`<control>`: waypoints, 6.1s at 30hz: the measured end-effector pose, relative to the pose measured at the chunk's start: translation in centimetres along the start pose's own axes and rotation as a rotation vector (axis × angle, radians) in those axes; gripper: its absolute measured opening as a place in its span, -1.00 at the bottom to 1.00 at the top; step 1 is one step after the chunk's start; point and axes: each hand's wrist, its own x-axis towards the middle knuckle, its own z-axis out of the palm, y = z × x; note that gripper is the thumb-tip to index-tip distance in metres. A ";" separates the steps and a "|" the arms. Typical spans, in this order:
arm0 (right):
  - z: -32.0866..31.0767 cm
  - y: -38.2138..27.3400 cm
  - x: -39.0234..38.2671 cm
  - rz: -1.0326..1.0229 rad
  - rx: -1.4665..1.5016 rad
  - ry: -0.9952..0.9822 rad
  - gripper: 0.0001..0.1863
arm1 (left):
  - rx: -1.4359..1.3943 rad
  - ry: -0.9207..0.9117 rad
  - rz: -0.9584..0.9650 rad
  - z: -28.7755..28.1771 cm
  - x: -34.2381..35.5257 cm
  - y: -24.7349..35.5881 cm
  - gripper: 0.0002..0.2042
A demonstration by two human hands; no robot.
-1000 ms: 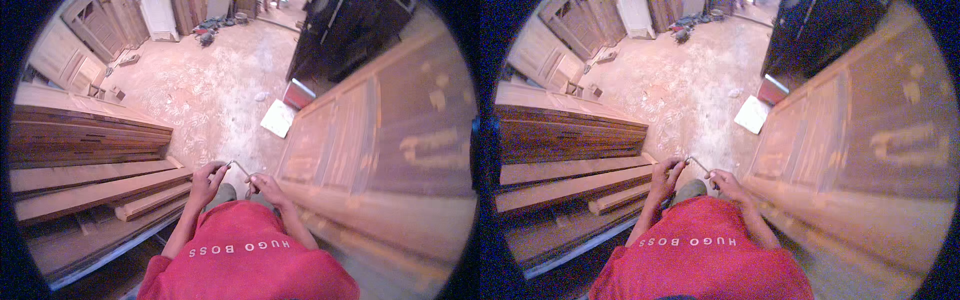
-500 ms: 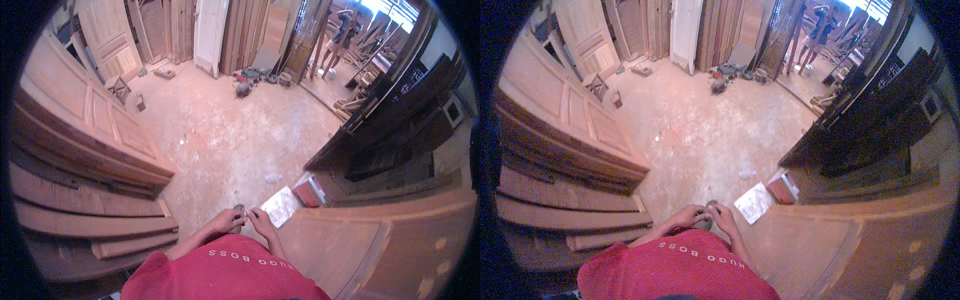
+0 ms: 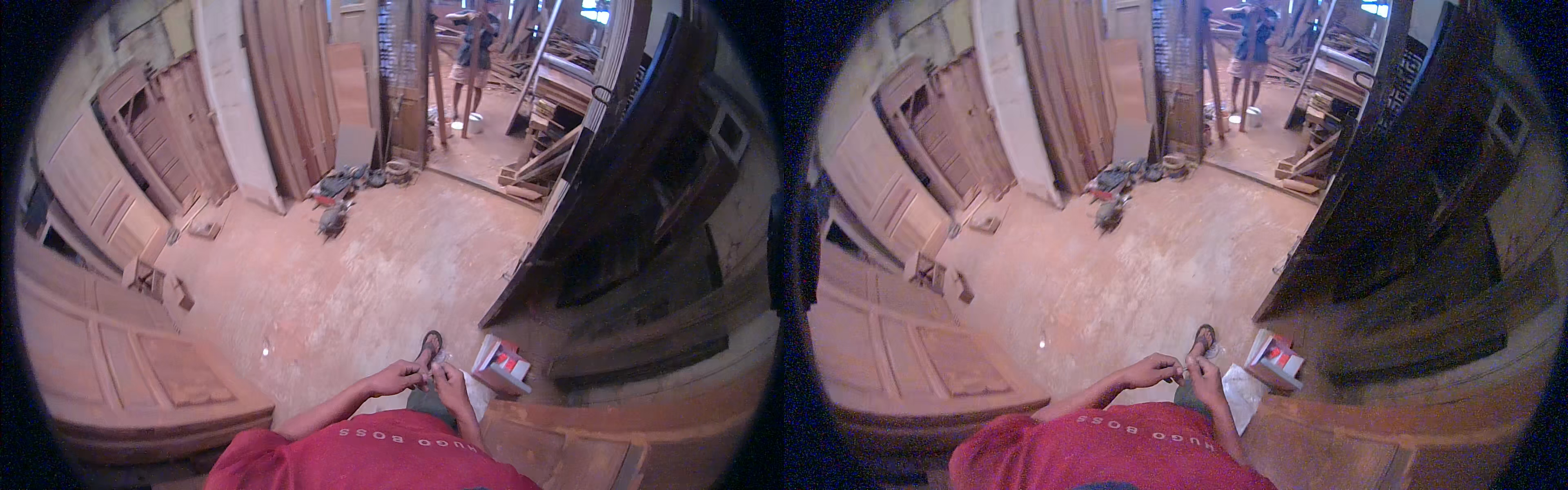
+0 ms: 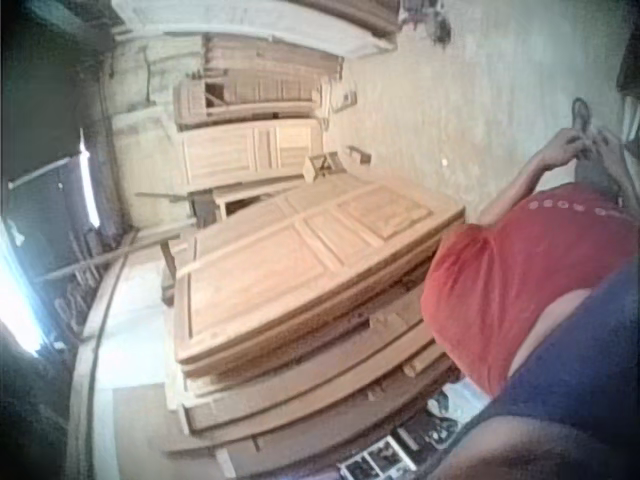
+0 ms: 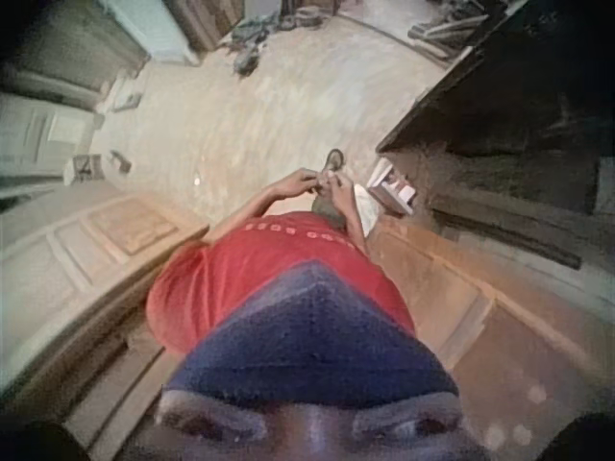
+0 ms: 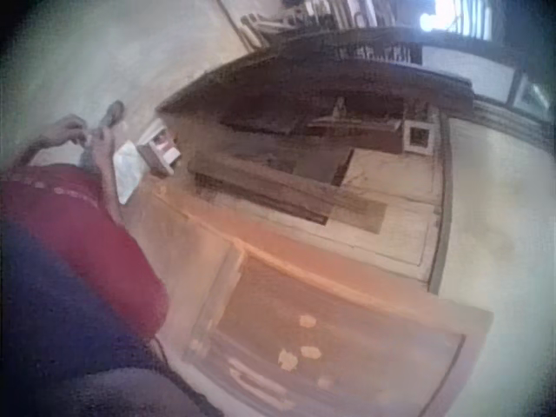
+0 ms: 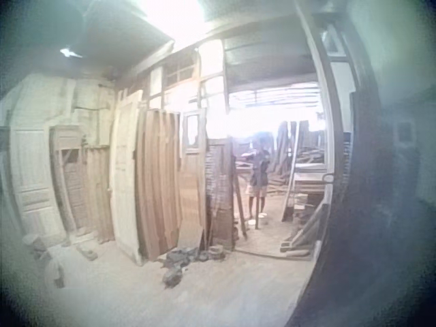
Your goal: The person measures a wooden board with a tape measure and marks it using a pencil, then sits on the floor to remove and replace a circular saw blade using an allen key.
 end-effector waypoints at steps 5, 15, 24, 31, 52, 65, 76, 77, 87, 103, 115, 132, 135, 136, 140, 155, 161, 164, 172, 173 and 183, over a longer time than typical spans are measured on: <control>-2.8 -4.9 20.3 -0.066 -0.065 -0.074 -0.61 | 0.190 0.130 0.094 -13.4 12.1 5.5 -0.80; -6.2 -16.8 54.1 -0.394 -0.231 -0.155 -0.71 | 0.245 0.832 0.233 -32.2 28.7 17.6 -0.68; -9.1 -20.1 79.7 0.100 0.098 -0.419 -0.64 | 0.781 0.810 0.485 -53.7 51.9 21.3 -0.81; -16.0 -25.3 96.8 0.328 0.322 -0.064 -0.69 | 1.115 0.483 0.689 -68.5 69.9 31.7 -0.87; -48.5 -6.5 146.2 0.497 -0.352 0.566 -0.56 | 0.559 0.230 -0.433 -109.7 113.2 13.4 -0.69; -62.9 -6.2 178.7 0.504 -0.417 0.366 -0.54 | 0.491 0.274 -0.555 -118.1 147.6 24.6 -0.61; -72.3 -5.2 189.3 0.774 -0.268 0.769 -0.54 | 0.547 0.110 -0.029 -133.2 195.7 47.1 -0.62; -72.4 -3.8 190.9 0.818 -0.193 0.764 -0.54 | 0.563 0.121 -0.046 -132.4 200.1 50.2 -0.62; -79.2 -0.1 208.5 0.974 -0.096 0.711 -0.66 | 0.954 -0.455 -0.176 -128.6 222.8 61.9 -0.63; -111.5 -14.8 271.1 0.547 -0.303 0.456 -0.65 | 0.816 -0.242 -0.124 -150.2 259.8 68.9 -0.62; -114.4 -28.2 303.7 0.740 -0.402 0.382 -0.65 | 0.665 0.246 -0.265 -189.8 280.0 80.5 -0.66; -119.4 -33.8 373.6 0.355 -1.002 -0.097 -0.62 | 0.148 0.832 -0.983 -215.7 272.3 74.8 -0.70; -114.2 -44.5 389.5 0.053 -0.911 -0.167 -0.51 | -0.159 1.119 -0.871 -217.9 275.8 76.7 -0.72; -111.8 -47.9 394.4 -0.018 -0.887 -0.130 -0.51 | -0.274 1.223 -0.822 -219.7 278.2 77.0 -0.72; -101.8 -58.8 410.2 -0.147 -0.826 -0.205 -0.66 | -0.329 1.257 -0.684 -226.6 285.5 76.5 -0.69; -78.7 -57.3 423.6 0.237 -1.002 -0.483 -0.66 | -0.116 1.276 -0.634 -283.4 284.6 79.4 -0.62; -70.9 -53.0 430.7 0.352 -0.952 -0.463 -0.70 | -0.110 1.298 -0.410 -303.7 287.9 85.3 -0.64; -65.2 -54.4 439.4 0.317 -1.073 -0.592 -0.73 | -0.026 1.233 -0.484 -312.2 288.7 83.6 -0.63; -44.7 -69.2 471.6 0.142 -1.126 -0.442 -0.65 | -0.385 1.196 -0.864 -323.3 284.7 79.1 -0.75; -42.1 -71.4 475.6 0.100 -1.015 -0.450 -0.64 | -0.372 1.257 -0.824 -325.3 284.4 79.9 -0.75; -23.4 -91.3 506.9 -0.087 -0.595 -0.410 -0.55 | -0.180 1.411 -0.857 -352.4 296.3 84.2 -0.76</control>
